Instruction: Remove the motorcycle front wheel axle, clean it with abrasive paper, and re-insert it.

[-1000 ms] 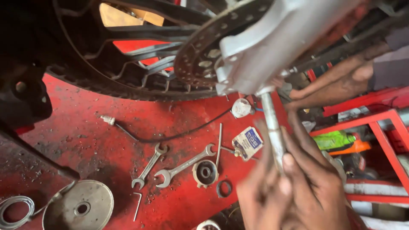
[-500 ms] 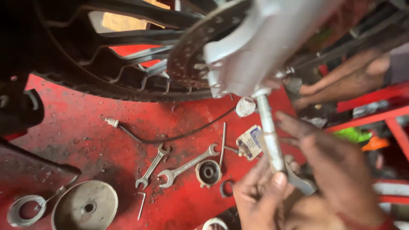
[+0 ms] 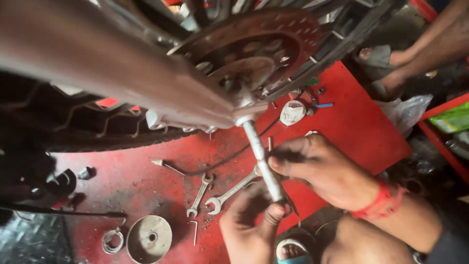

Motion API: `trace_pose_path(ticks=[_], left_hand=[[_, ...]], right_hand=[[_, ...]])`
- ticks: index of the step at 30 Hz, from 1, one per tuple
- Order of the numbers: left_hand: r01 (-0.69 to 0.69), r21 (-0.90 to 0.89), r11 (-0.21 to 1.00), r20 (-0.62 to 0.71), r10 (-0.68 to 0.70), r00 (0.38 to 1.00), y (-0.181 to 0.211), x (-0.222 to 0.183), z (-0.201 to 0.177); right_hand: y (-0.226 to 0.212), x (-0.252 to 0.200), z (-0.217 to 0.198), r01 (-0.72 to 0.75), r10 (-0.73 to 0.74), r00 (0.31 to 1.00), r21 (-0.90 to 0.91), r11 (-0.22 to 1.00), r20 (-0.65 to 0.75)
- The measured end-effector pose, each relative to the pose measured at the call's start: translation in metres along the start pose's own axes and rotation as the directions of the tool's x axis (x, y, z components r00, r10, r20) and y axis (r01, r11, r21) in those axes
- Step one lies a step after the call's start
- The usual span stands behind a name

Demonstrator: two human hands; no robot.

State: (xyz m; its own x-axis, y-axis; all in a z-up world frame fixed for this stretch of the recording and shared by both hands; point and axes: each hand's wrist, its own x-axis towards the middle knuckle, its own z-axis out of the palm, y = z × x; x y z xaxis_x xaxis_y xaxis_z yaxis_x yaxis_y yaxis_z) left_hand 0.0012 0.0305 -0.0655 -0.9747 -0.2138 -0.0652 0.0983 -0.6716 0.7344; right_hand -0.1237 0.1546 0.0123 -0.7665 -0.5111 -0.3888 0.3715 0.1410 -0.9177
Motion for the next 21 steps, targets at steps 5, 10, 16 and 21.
trace_pose_path(ticks=[5,10,16,21], left_hand=[[-0.174,0.363,0.915,-0.169,0.248,0.954,0.014,-0.010,0.043],[-0.311,0.492,0.813,-0.120,0.418,0.901,0.004,-0.009,0.040],[-0.251,0.476,0.843,-0.151,0.359,0.921,0.005,-0.010,0.049],[-0.269,0.550,0.791,-0.085,0.373,0.924,0.004,-0.004,0.036]], right_hand=[[-0.004,0.010,-0.011,0.071,-0.072,0.997,0.091,0.993,0.007],[0.005,0.010,-0.020,0.061,-0.060,0.996,-0.014,0.998,0.067],[0.041,0.032,-0.040,0.020,-0.072,0.984,0.301,0.953,0.163],[0.016,0.033,-0.036,0.281,-0.301,0.931,0.123,0.952,0.205]])
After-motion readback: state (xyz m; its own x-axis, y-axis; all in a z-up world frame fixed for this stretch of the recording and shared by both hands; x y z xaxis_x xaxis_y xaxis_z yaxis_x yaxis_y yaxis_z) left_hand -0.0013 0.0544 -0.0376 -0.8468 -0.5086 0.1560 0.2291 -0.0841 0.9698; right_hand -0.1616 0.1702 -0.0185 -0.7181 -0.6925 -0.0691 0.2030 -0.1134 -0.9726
